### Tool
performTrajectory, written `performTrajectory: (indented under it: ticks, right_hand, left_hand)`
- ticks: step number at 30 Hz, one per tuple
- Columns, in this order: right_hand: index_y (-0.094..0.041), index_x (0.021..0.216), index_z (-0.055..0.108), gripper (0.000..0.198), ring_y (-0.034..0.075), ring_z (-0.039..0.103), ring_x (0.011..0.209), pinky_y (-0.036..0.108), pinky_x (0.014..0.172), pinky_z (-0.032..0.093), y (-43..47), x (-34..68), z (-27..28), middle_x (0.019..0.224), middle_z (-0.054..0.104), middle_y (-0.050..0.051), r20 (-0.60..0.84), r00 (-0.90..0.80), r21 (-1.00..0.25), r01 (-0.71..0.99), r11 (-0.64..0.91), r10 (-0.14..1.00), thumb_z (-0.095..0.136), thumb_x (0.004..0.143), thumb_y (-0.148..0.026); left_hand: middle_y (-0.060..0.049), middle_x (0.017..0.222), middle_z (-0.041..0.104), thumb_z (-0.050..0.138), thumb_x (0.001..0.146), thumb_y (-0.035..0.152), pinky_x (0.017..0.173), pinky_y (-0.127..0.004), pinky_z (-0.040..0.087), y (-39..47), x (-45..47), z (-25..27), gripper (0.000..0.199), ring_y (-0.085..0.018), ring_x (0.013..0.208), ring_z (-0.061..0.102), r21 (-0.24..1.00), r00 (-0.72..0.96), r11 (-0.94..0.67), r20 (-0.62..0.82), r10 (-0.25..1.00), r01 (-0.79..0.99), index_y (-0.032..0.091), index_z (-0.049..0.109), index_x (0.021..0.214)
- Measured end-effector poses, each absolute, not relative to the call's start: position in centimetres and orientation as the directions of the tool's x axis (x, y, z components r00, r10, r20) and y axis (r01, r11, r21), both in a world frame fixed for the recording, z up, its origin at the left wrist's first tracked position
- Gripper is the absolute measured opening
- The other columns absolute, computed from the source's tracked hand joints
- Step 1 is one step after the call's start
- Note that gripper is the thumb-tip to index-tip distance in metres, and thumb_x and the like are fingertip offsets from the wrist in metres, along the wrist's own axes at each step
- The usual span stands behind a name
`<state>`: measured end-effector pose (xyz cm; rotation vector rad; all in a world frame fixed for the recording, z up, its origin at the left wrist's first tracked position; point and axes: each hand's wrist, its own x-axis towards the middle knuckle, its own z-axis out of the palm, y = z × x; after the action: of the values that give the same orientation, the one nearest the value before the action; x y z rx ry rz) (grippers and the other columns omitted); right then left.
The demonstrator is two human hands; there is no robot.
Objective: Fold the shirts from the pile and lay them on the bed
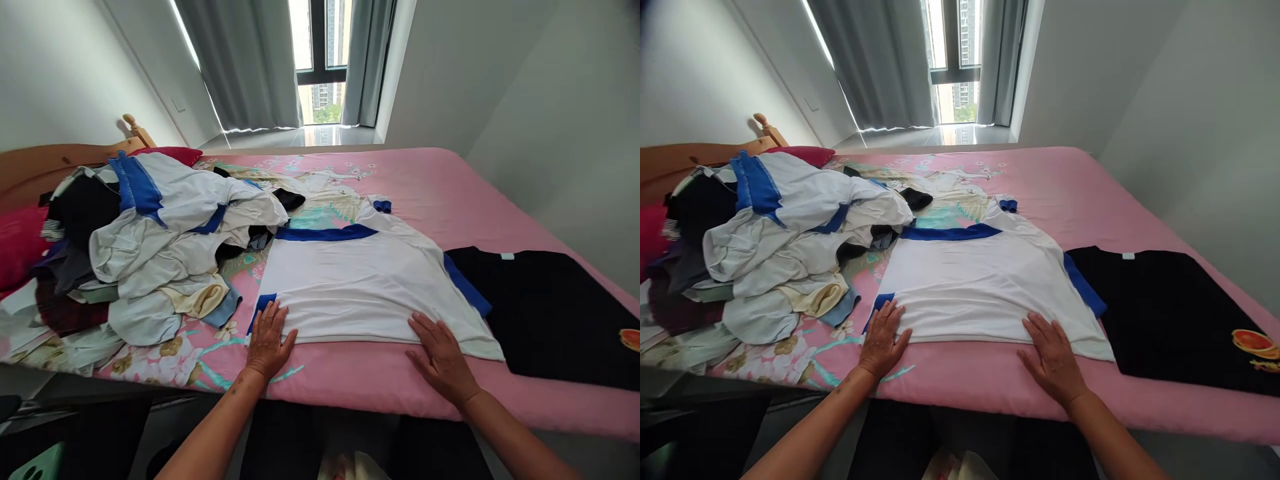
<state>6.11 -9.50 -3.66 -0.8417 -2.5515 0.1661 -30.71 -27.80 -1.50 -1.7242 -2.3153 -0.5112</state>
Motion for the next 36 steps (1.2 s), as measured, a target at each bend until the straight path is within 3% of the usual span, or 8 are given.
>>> performTrajectory:
  ticks: [3,6,14,19,24,29,33,36]
  right_hand:
    - [-0.024,0.123,0.049,0.036,0.022,0.046,0.118,0.045,0.103,0.034,-8.2,5.4,-2.3,0.124,0.054,0.007,0.411,-0.639,-0.400,0.515,0.758,0.650,0.048,0.089,-0.036]
    - [-0.024,0.110,0.057,0.024,0.019,0.050,0.109,0.038,0.096,0.042,-5.7,2.7,-0.1,0.110,0.057,0.006,0.397,-0.590,-0.505,0.499,0.704,0.703,0.043,0.091,-0.031]
    - [-0.023,0.108,0.059,0.030,0.021,0.044,0.115,0.039,0.098,0.038,1.1,-6.8,1.8,0.119,0.051,0.007,0.222,-0.786,-0.459,0.439,0.773,0.578,0.037,0.088,-0.020]
    - [-0.022,0.089,0.063,0.018,0.021,0.050,0.102,0.036,0.088,0.042,2.6,-8.7,1.0,0.104,0.059,0.005,0.110,-0.823,-0.435,0.464,0.772,0.557,0.047,0.080,-0.021]
    - [-0.018,0.078,0.058,0.014,0.018,0.052,0.084,0.033,0.077,0.043,3.1,-8.9,0.8,0.087,0.059,0.006,0.127,-0.758,-0.425,0.541,0.726,0.640,0.045,0.079,-0.020]
    - [-0.015,0.101,0.054,0.026,0.022,0.051,0.097,0.040,0.087,0.042,0.4,-9.0,0.8,0.102,0.057,0.011,0.274,-0.648,-0.449,0.567,0.691,0.710,0.037,0.082,-0.015]
    - [-0.021,0.099,0.056,0.021,0.020,0.049,0.108,0.040,0.101,0.034,-4.7,-7.3,1.5,0.108,0.057,0.007,0.345,-0.709,-0.444,0.454,0.772,0.615,0.040,0.086,-0.019]
    - [-0.023,0.097,0.057,0.017,0.023,0.047,0.112,0.050,0.107,0.022,-8.3,-4.6,2.0,0.108,0.057,0.005,0.374,-0.759,-0.412,0.379,0.829,0.533,0.046,0.084,-0.020]
  left_hand:
    - [-0.012,0.143,0.038,0.049,0.085,0.038,0.112,-0.050,0.022,-27.8,-31.0,-1.7,0.050,-0.028,0.137,0.026,0.143,-0.294,0.258,0.371,0.881,0.955,0.018,0.042,0.131]
    - [-0.012,0.143,0.040,0.050,0.085,0.038,0.111,-0.049,0.023,-27.7,-31.3,-1.9,0.050,-0.028,0.137,0.027,0.135,-0.283,0.250,0.380,0.881,0.959,0.018,0.044,0.130]
    - [-0.010,0.147,0.036,0.049,0.085,0.035,0.111,-0.050,0.022,-27.9,-31.7,-2.1,0.057,-0.027,0.138,0.025,0.070,-0.249,0.241,0.375,0.893,0.968,0.019,0.036,0.138]
    - [-0.010,0.148,0.034,0.049,0.085,0.033,0.111,-0.050,0.022,-28.1,-31.8,-2.2,0.058,-0.028,0.138,0.024,0.044,-0.238,0.239,0.367,0.899,0.970,0.019,0.034,0.140]
    - [-0.010,0.148,0.033,0.049,0.085,0.034,0.110,-0.051,0.023,-28.2,-31.9,-2.1,0.056,-0.029,0.138,0.024,0.048,-0.240,0.239,0.344,0.908,0.970,0.022,0.036,0.139]
    - [-0.011,0.148,0.033,0.047,0.086,0.035,0.109,-0.053,0.024,-28.1,-31.9,-2.0,0.055,-0.029,0.138,0.025,0.042,-0.249,0.249,0.320,0.914,0.968,0.021,0.037,0.138]
    - [-0.011,0.147,0.034,0.046,0.087,0.036,0.109,-0.052,0.025,-27.9,-32.0,-2.0,0.054,-0.029,0.137,0.026,0.051,-0.255,0.251,0.309,0.916,0.967,0.021,0.037,0.138]
    - [-0.011,0.146,0.036,0.046,0.086,0.038,0.110,-0.052,0.024,-27.8,-32.1,-2.0,0.054,-0.029,0.137,0.026,0.071,-0.260,0.250,0.320,0.911,0.966,0.021,0.039,0.137]
